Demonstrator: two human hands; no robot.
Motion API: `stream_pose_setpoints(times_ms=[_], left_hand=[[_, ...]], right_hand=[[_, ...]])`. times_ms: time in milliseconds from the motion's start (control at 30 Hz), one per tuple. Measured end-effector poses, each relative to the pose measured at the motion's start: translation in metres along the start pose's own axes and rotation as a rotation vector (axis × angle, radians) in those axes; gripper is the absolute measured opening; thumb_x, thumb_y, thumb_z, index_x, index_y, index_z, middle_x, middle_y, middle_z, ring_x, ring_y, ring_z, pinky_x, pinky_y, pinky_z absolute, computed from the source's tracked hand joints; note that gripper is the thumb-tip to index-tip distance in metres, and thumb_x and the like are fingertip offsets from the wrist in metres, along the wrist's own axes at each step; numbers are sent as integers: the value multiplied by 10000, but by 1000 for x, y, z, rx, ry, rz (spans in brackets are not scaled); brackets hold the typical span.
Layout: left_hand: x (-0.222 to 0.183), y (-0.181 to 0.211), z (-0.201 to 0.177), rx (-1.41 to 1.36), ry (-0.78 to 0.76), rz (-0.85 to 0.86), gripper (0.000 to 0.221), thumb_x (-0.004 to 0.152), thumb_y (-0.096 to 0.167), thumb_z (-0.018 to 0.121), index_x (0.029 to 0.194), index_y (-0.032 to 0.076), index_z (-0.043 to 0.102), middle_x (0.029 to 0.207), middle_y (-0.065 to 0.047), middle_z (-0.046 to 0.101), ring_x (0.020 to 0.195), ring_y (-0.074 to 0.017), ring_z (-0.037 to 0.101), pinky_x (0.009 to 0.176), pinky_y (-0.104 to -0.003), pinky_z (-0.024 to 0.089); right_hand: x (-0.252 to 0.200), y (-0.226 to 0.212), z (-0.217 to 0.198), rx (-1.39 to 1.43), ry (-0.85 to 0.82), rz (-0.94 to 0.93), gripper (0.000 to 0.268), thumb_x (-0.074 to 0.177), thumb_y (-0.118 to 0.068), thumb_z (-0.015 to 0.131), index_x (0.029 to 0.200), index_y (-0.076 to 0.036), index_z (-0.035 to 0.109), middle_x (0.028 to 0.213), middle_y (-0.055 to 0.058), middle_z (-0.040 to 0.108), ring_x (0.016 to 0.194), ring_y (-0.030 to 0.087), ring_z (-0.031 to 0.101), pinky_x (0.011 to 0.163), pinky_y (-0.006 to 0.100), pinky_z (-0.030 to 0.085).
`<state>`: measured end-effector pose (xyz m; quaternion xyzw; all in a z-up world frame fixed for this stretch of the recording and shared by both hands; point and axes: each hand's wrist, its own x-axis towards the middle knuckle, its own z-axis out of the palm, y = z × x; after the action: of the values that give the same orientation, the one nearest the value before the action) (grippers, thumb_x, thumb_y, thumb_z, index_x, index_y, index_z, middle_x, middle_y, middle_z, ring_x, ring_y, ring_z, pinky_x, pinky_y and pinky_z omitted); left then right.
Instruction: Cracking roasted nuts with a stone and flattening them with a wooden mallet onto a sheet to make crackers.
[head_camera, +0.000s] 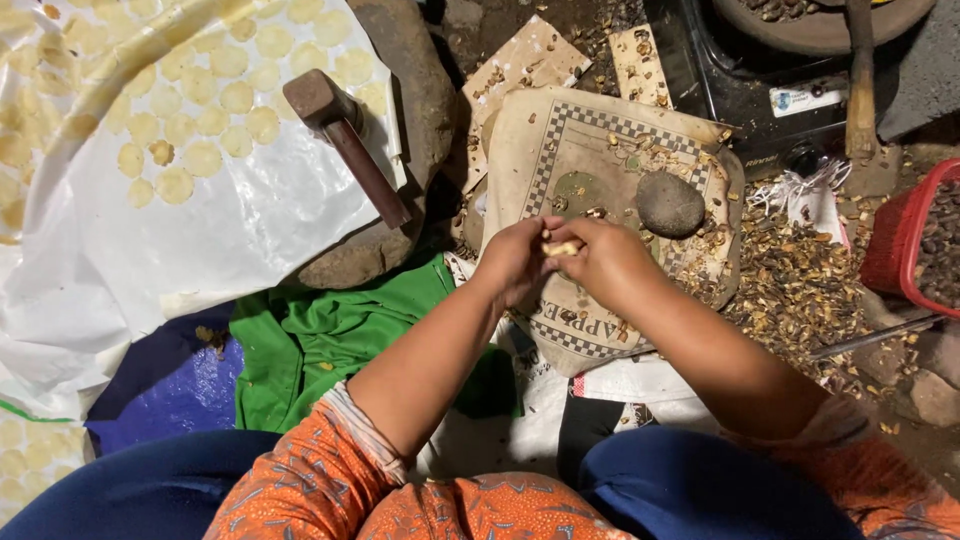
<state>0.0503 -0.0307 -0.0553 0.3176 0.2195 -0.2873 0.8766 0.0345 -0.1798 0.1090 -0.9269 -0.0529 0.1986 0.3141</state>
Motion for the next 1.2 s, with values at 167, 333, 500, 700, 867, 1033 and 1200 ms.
stream_pose_setpoints(times_ms=[167, 333, 500, 700, 867, 1033, 1200], left_hand=[[1, 30, 10, -196, -144, -310, 294, 1053, 218, 449, 1148, 28, 652, 904, -85, 686, 706, -158, 658, 566, -253, 540], [-8, 201, 17, 423, -143, -33, 242, 1082, 234, 515, 1141, 60, 672, 875, -29, 638, 688, -122, 584, 590, -252, 491], [-144, 367, -2, 769, 79, 302, 306, 1007, 358, 584, 1112, 87, 679, 823, -18, 665, 602, -90, 533, 514, -252, 404], [-83, 381, -236, 750, 541, 557, 449, 1071, 454, 482, 1040, 84, 734, 758, -36, 637, 636, -151, 586, 581, -313, 436], [-112, 327, -225, 1339, 809, 1162, 133, 951, 159, 674, 1037, 121, 767, 969, -93, 647, 940, -288, 606, 833, -430, 494], [-138, 323, -205, 1580, 819, 1384, 164, 867, 66, 784, 1009, 140, 747, 1034, -43, 651, 1048, -287, 584, 942, -489, 428], [-133, 326, -207, 1628, 770, 1440, 122, 850, 78, 754, 958, 133, 737, 1008, -37, 672, 1024, -272, 602, 982, -537, 409]], right_hand=[[-8, -8, -41, 35, 150, -31, 273, 938, -229, 724, 1178, -101, 749, 1053, 174, 752, 850, 267, 735, 756, 371, 585], [8, -82, -94, -96, 307, -331, 236, 954, -193, 710, 1144, -59, 749, 1093, 167, 752, 920, 287, 741, 780, 375, 567], [65, -173, -56, -294, 77, -467, 291, 949, -291, 691, 1137, -77, 749, 1072, 188, 752, 942, 367, 727, 824, 441, 564], [208, -188, 80, -597, -167, -156, 669, 872, -547, 769, 1164, 43, 646, 1145, 277, 690, 1086, 441, 659, 913, 501, 526], [223, -158, 169, -73, 231, -46, 637, 893, -438, 713, 1228, 75, 537, 1135, 281, 693, 1064, 439, 681, 891, 483, 538], [196, -181, 112, 130, 213, 59, 436, 945, -352, 689, 1163, 17, 606, 1036, 266, 711, 937, 444, 690, 799, 501, 533], [164, -113, 166, 37, 424, -259, 408, 990, -271, 702, 1179, 54, 543, 1029, 289, 690, 942, 449, 673, 810, 486, 532]])
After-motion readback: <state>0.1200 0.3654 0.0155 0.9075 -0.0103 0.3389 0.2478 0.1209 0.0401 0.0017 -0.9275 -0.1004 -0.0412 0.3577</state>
